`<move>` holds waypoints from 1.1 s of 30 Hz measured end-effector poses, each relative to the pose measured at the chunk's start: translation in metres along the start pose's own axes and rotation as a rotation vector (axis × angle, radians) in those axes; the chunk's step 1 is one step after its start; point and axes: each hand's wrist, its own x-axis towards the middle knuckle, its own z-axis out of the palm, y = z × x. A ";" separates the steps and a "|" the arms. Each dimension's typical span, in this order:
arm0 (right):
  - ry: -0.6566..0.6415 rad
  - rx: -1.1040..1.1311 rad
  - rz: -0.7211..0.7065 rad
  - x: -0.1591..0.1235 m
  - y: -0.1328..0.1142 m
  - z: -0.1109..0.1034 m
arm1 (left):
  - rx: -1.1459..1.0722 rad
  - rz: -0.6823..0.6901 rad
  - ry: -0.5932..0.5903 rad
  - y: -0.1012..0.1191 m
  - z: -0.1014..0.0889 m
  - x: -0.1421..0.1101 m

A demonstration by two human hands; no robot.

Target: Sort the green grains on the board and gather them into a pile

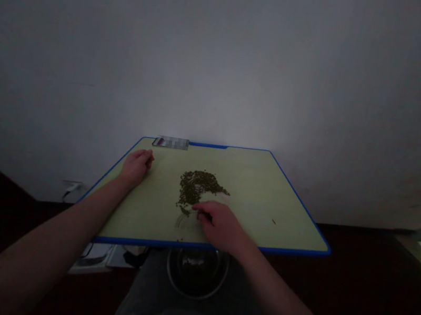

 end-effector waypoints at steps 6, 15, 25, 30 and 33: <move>-0.048 -0.027 -0.073 0.006 -0.012 0.007 | 0.051 0.014 -0.015 0.001 0.000 0.000; -0.090 -0.017 -0.037 -0.005 -0.011 0.000 | 0.057 0.010 -0.006 0.008 0.001 -0.003; -0.068 0.024 0.018 -0.012 -0.007 -0.003 | 0.009 0.009 -0.022 0.001 -0.001 0.001; -0.065 0.052 0.034 -0.016 -0.002 -0.005 | 0.026 0.026 -0.020 0.001 -0.001 0.001; -0.061 0.056 0.049 -0.019 -0.001 -0.006 | 0.051 0.026 -0.009 0.002 -0.001 0.000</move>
